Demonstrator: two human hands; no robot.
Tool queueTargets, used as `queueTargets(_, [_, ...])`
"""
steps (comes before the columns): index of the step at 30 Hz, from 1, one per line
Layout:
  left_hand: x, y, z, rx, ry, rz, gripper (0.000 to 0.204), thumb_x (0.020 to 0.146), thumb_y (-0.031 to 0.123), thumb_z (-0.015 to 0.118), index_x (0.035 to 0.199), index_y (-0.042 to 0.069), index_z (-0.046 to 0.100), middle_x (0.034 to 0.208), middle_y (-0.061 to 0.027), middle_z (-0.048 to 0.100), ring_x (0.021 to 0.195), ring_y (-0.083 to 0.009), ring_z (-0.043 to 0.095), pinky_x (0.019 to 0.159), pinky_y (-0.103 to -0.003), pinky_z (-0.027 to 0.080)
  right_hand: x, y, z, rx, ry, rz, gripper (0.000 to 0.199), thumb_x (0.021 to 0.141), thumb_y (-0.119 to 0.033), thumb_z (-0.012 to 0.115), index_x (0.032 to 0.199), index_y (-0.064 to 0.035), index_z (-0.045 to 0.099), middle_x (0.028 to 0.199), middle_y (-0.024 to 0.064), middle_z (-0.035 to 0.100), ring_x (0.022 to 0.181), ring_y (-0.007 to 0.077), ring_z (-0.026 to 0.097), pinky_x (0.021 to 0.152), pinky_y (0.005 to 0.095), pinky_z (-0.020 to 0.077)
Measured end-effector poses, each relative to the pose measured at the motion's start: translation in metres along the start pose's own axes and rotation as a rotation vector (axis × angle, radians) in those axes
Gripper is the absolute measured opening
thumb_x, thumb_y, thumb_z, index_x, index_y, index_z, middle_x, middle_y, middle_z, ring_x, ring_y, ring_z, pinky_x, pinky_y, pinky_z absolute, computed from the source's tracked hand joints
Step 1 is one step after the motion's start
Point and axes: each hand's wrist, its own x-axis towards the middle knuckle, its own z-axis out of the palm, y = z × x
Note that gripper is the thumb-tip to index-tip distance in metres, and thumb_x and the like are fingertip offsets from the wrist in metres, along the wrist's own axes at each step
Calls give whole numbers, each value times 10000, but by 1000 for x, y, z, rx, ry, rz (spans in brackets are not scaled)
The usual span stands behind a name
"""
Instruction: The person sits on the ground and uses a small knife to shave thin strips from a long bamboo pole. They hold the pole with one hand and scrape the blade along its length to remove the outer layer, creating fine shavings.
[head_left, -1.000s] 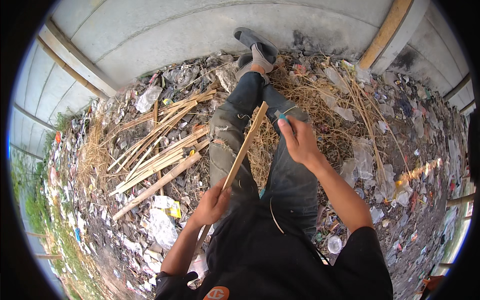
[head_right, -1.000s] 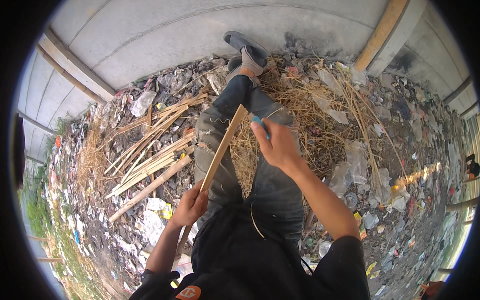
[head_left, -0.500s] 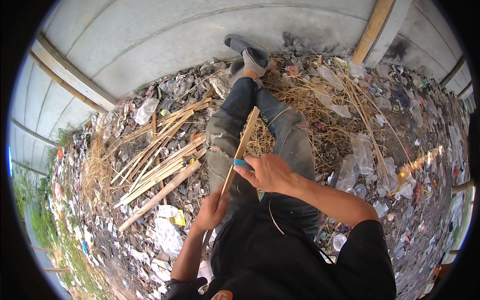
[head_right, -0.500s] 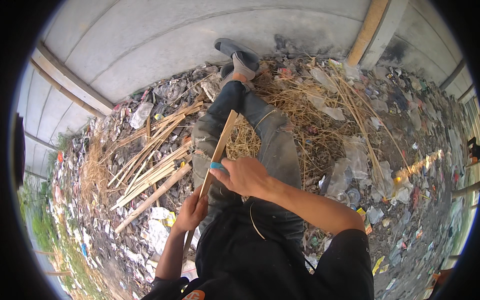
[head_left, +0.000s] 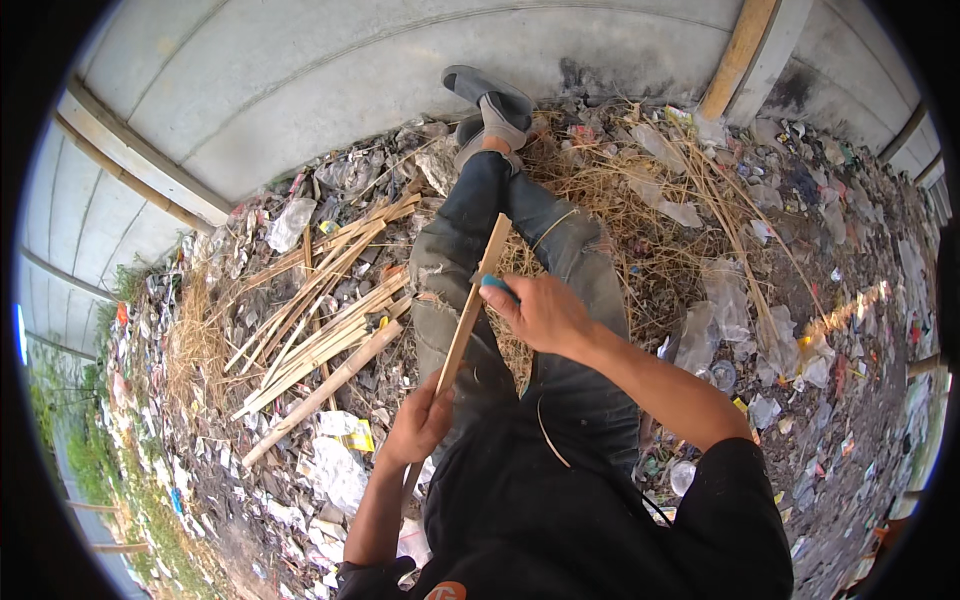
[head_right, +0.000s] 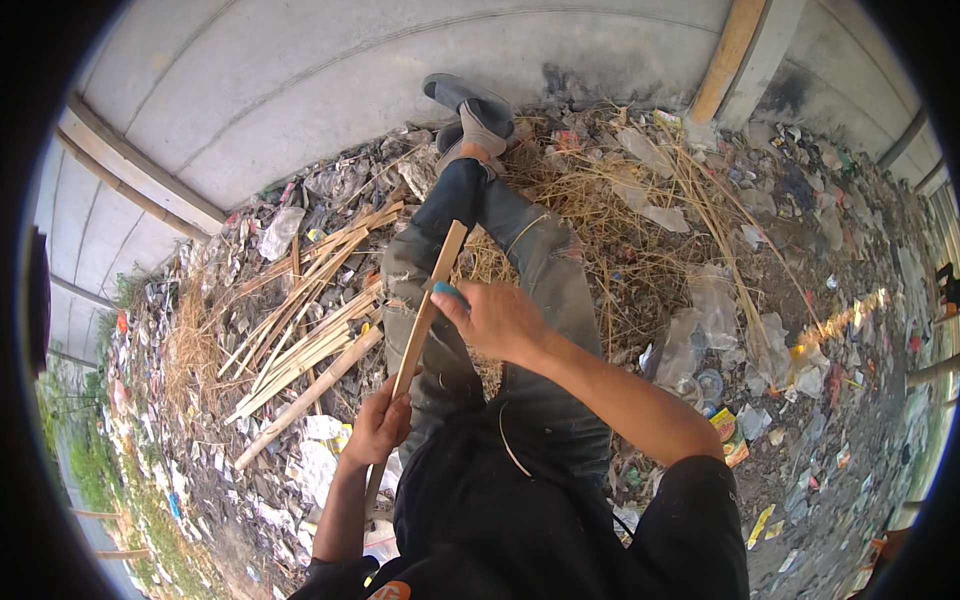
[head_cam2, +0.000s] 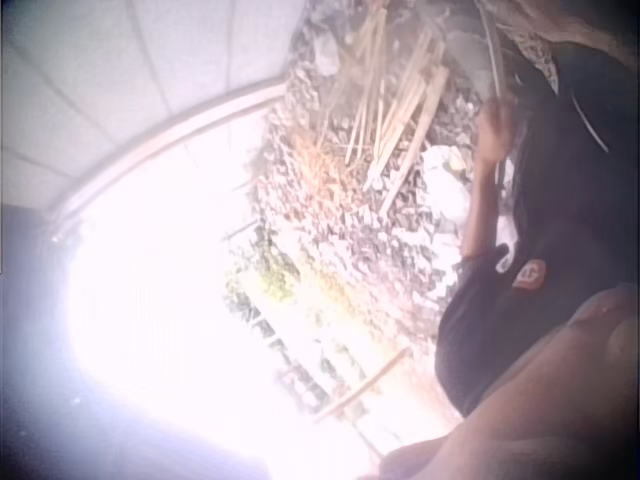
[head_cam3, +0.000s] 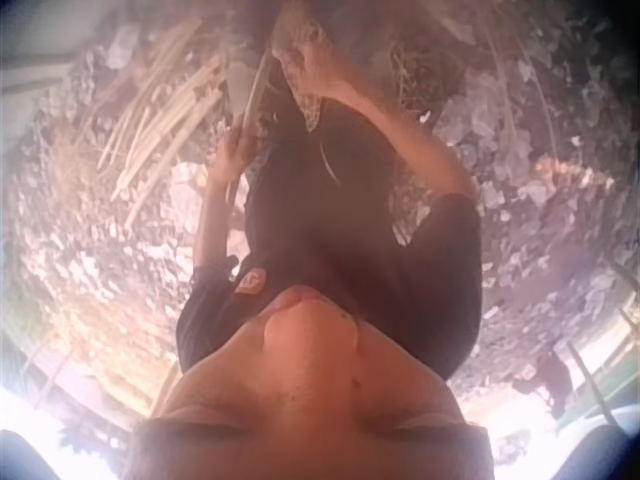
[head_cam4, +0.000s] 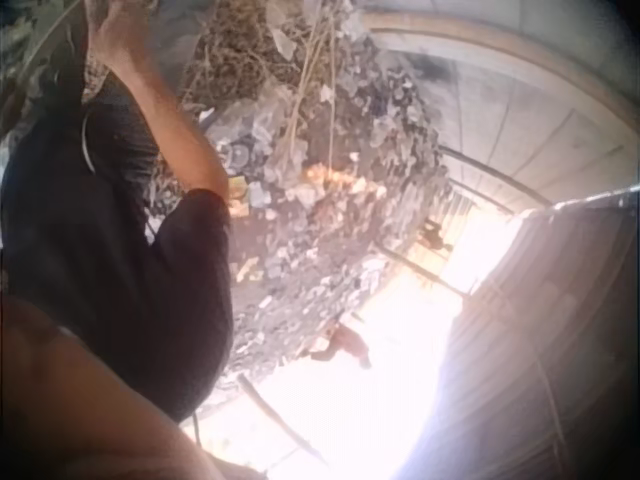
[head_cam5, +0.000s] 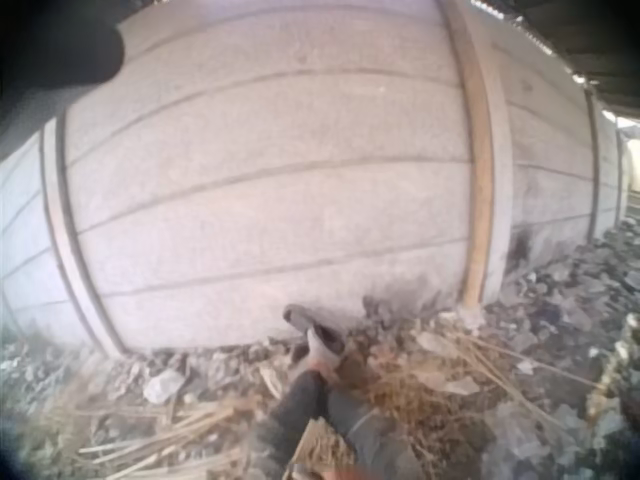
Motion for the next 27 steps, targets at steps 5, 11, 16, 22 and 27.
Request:
queueTargets(5, [3,-5,-4,-57,-19,-47,460,1099,148,452,1538,14,479,693,92,432,585,-26,424,550,-241,378,-1,4,-6,44,-98,85,640,1082,-573,457,905,-5,693,660,240,664,669,461,686,626,555,534])
queueTargets(11, [-7,-2,-10,31,-48,-70,465,1089,149,466,1534,16,493,691,79,444,582,-31,418,548,-247,374,32,45,-17,-71,168,224,646,1087,-579,449,880,-20,700,642,240,650,660,451,682,611,541,528])
queueTargets(16, [-14,-9,-14,7,-91,-18,480,1094,189,465,1538,6,485,674,83,429,575,-26,411,546,-236,367,12,18,-23,6,1,93,612,1075,-582,474,975,-38,734,638,218,657,642,437,684,592,523,532])
queueTargets(22, [-1,-7,-12,-162,-102,-71,480,1098,196,460,1539,8,478,652,90,436,522,-28,418,508,-237,373,-21,-5,19,-113,-87,-67,581,1063,-581,502,935,-46,690,633,201,669,621,432,689,559,549,532])
queueTargets(27, [-15,-11,-14,-125,-156,-40,478,1105,193,431,1537,-10,461,609,84,434,482,-41,426,485,-237,377,13,21,-14,27,13,91,638,1082,-584,472,831,-35,677,568,196,603,549,417,636,512,529,462])
